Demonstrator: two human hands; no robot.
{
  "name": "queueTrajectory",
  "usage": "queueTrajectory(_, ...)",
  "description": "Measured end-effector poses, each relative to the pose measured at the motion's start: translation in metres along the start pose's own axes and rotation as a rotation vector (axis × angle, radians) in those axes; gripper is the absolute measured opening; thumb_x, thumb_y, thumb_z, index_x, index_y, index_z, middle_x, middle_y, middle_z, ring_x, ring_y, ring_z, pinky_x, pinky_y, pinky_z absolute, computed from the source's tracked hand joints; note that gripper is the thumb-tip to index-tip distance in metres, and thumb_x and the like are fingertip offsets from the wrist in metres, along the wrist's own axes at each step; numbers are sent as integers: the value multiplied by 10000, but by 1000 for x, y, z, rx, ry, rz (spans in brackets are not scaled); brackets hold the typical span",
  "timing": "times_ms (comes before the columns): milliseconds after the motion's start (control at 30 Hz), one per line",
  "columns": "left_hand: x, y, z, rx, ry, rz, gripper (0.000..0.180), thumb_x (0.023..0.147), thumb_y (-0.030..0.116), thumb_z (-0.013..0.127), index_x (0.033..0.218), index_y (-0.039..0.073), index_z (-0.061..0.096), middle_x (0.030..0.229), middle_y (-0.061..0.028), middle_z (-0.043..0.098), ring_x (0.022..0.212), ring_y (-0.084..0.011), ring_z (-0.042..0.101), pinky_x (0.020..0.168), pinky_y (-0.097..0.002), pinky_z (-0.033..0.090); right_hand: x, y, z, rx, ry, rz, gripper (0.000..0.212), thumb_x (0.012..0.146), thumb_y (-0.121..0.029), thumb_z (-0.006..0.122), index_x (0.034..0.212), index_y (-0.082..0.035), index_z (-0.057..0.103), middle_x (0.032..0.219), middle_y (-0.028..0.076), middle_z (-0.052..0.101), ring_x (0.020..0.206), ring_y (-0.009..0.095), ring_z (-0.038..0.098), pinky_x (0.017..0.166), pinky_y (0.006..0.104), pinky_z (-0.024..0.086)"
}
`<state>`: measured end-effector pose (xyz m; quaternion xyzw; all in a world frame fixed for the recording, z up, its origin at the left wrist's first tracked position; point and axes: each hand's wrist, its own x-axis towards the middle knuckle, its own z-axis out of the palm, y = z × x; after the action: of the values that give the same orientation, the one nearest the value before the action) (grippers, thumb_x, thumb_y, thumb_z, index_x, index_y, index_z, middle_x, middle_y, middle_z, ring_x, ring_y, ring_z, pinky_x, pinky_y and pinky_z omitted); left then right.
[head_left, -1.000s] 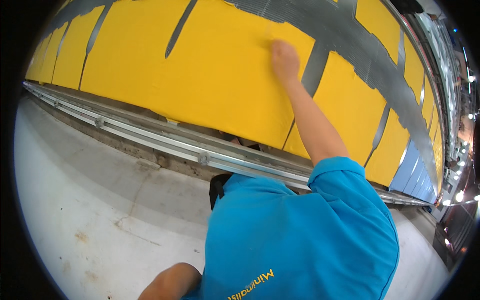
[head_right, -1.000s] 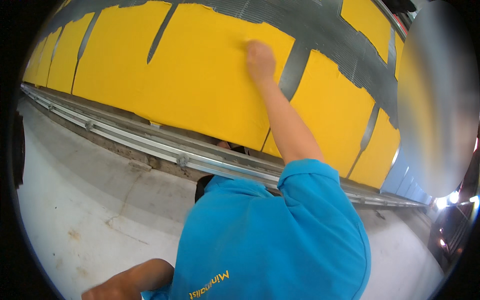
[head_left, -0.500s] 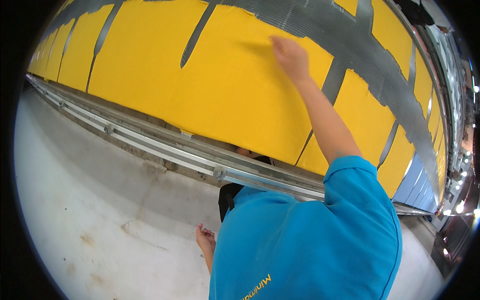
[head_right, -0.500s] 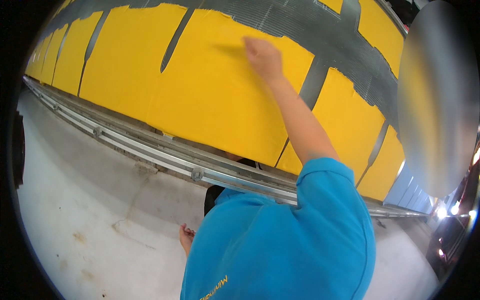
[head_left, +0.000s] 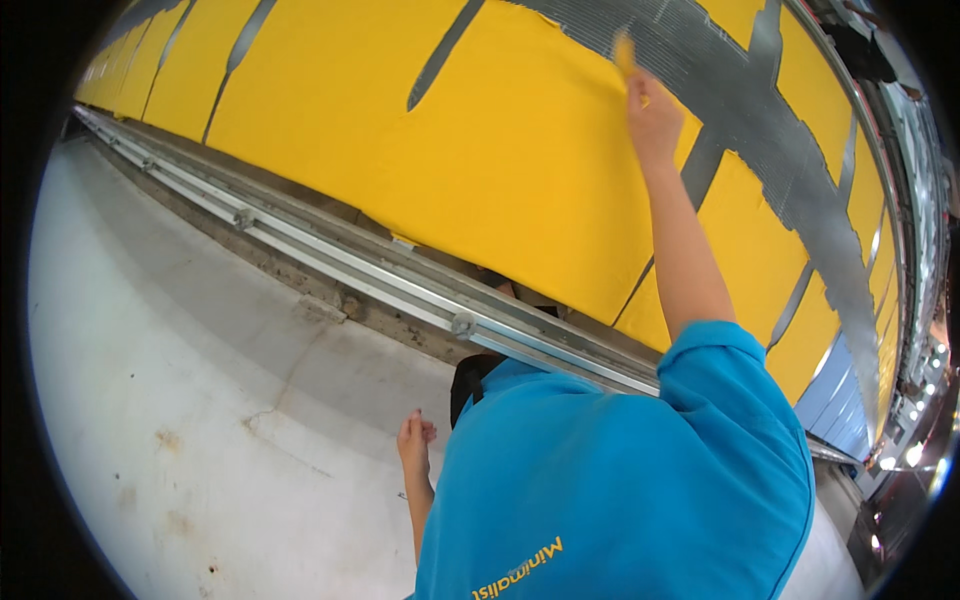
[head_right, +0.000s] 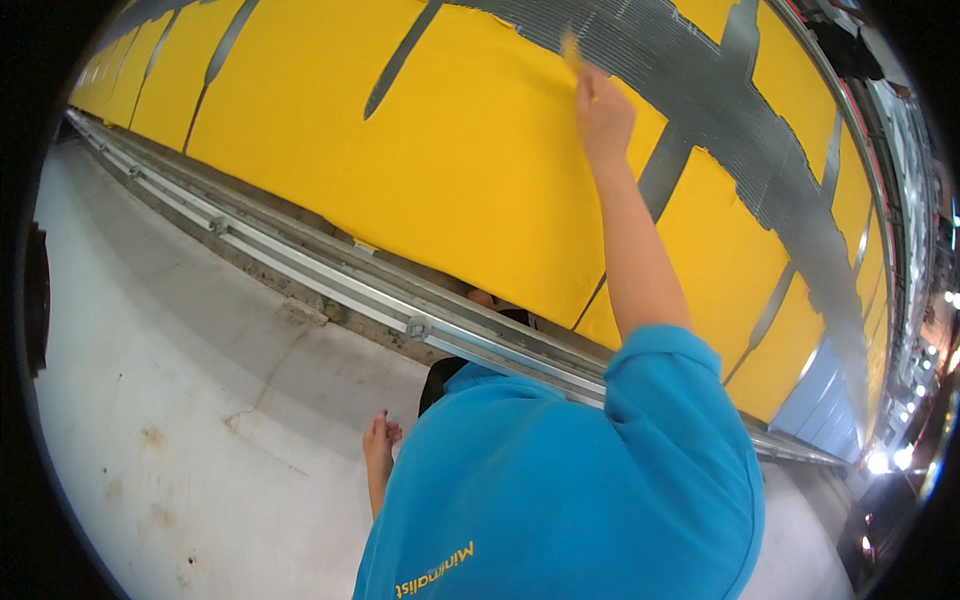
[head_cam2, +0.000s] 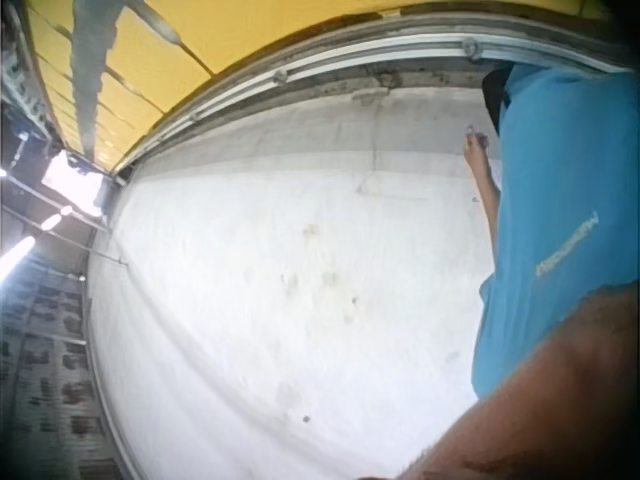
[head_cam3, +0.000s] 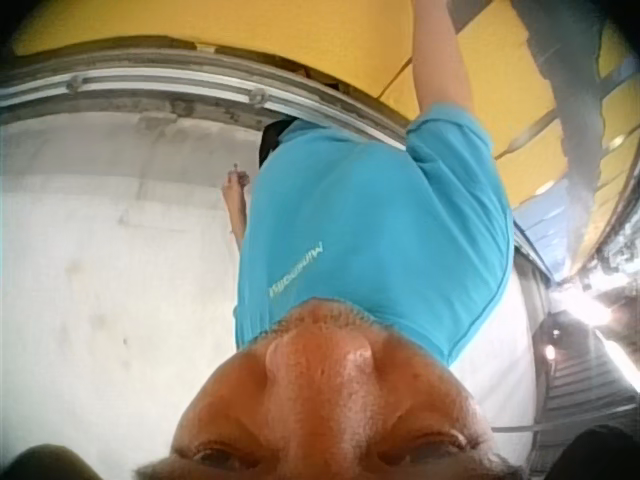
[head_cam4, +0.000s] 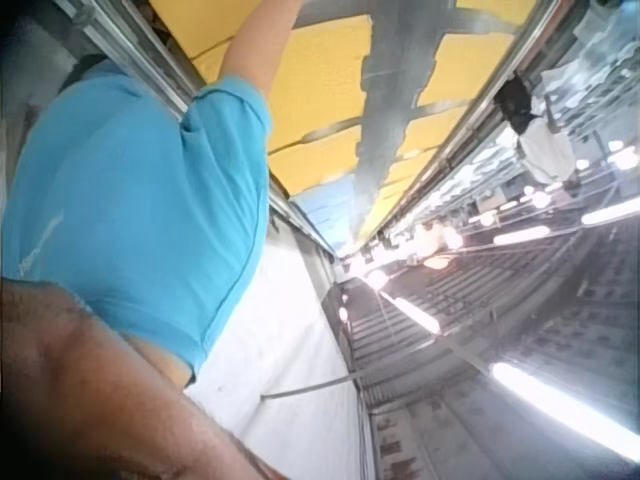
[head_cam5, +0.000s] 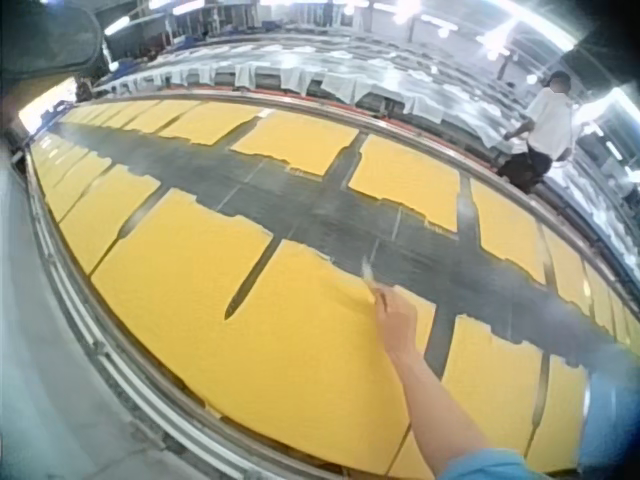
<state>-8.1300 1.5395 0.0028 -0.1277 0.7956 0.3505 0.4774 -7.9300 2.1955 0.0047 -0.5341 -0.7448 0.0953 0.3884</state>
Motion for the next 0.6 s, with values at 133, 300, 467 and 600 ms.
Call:
queueTrajectory(133, 20, 34, 15, 98, -84, 163, 451, 1032, 355, 569, 1289, -14, 605, 874, -53, 650, 760, -128, 613, 681, -270, 516, -124, -35, 21, -140, -346, -313, 165, 929, -114, 560, 1082, -103, 622, 985, 106, 661, 863, 293, 670, 725, 407, 557)
queueTrajectory(300, 29, 24, -8, 68, -91, 117, 452, 1030, 351, 572, 1289, -18, 601, 882, -61, 655, 773, -130, 618, 692, -275, 521, -182, -121, -16, 420, -779, -379, 108, 900, -126, 606, 968, -120, 690, 883, 94, 689, 835, 293, 695, 721, 409, 565)
queueTrajectory(467, 34, -34, -60, 102, -26, -20, 429, 1016, 369, 580, 1202, -15, 626, 888, -84, 663, 777, -160, 629, 699, -303, 531, -94, -118, 27, 180, -269, -135, 185, 904, -118, 653, 1068, -100, 738, 979, 115, 742, 851, 300, 718, 727, 365, 585)
queueTrajectory(600, 45, -101, -102, 44, -51, -4, 396, 1011, 369, 576, 1137, -2, 631, 880, -94, 672, 776, -183, 639, 683, -324, 532, -99, -106, 71, -197, -454, -172, 192, 907, -109, 639, 1074, -100, 731, 956, 122, 739, 796, 295, 714, 685, 377, 579)
